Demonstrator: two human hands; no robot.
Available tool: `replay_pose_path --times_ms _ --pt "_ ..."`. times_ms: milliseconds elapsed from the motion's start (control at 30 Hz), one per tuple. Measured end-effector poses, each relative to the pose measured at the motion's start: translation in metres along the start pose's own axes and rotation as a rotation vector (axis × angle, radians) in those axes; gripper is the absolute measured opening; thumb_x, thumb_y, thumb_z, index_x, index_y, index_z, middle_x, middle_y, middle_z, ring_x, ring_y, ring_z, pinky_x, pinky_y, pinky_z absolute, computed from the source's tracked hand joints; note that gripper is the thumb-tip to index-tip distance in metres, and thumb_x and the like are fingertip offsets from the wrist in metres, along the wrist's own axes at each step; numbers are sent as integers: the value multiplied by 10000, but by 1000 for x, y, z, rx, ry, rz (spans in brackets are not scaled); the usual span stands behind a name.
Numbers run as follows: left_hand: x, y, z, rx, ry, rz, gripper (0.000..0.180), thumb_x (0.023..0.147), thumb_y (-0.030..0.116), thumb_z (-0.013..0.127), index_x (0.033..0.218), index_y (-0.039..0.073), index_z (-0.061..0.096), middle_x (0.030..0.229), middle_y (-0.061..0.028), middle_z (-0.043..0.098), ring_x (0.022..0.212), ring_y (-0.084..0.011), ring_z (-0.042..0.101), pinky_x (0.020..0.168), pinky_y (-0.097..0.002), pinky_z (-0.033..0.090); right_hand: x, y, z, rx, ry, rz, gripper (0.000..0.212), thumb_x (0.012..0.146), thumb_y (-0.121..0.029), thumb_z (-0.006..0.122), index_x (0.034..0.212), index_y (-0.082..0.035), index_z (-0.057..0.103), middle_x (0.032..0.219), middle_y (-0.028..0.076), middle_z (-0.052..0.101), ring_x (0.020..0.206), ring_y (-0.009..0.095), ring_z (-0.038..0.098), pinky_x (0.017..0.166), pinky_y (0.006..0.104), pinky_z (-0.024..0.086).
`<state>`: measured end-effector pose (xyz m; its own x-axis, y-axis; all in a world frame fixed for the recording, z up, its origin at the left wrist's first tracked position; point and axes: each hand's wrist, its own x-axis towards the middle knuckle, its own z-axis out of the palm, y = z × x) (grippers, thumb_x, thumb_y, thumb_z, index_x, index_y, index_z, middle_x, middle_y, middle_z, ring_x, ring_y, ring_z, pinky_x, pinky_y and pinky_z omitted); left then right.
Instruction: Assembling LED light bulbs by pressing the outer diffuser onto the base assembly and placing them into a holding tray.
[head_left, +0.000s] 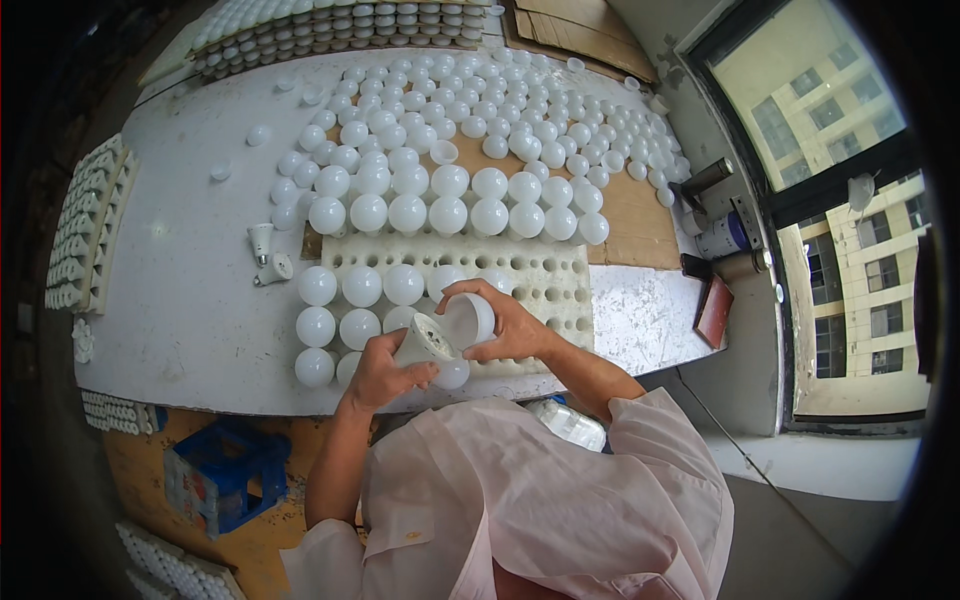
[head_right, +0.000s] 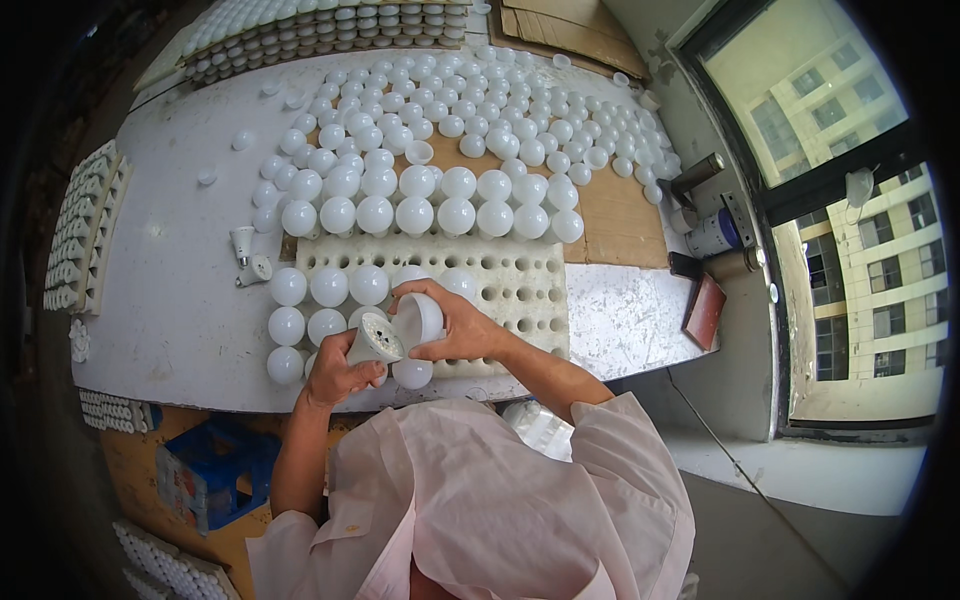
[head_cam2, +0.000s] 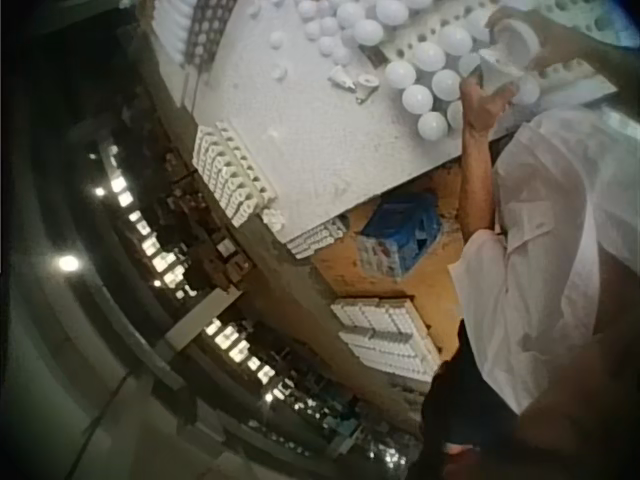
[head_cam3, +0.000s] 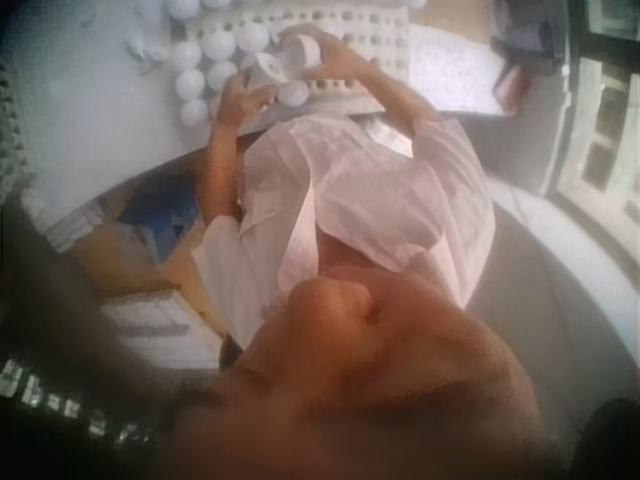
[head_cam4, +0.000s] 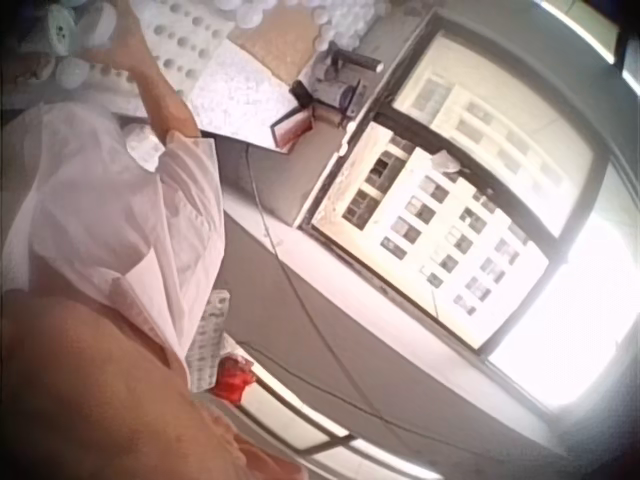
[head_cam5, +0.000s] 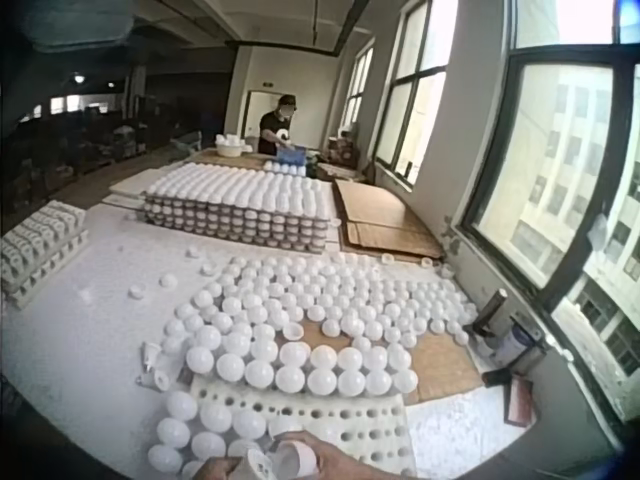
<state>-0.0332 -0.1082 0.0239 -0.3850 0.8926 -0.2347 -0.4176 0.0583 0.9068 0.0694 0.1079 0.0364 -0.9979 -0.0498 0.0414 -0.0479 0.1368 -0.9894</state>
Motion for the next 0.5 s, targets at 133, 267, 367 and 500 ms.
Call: replay_pose_path --times_ms 133,267,367,500 --pt "-2 10 0 118 -8 -62 340 733 184 768 953 -41 636 761 -60 642 587 -92 573 505 -239 450 3 -19 5 -279 -150 17 816 639 -215 803 1325 -66 387 1183 107 550 1110 267 535 949 393 429" --pt "-2 1 -4 260 -23 -55 355 702 187 795 915 -53 643 725 -61 641 585 -97 583 508 -240 463 6 -27 12 -492 -266 20 853 632 -240 814 1333 -47 368 1183 174 524 1082 354 544 912 432 457" --pt "-3 -6 -7 295 -34 -83 375 689 174 812 916 -67 636 727 -72 643 573 -101 592 497 -233 476 6 -32 17 -486 -308 68 855 627 -243 818 1321 -24 369 1198 199 501 1069 375 541 897 438 464" --pt "-3 -2 -5 293 -50 -117 362 700 167 805 910 -72 634 741 -80 650 575 -104 598 500 -237 481 4 -20 23 -514 -264 6 816 625 -224 815 1298 -24 401 1192 193 500 1032 371 552 876 434 473"
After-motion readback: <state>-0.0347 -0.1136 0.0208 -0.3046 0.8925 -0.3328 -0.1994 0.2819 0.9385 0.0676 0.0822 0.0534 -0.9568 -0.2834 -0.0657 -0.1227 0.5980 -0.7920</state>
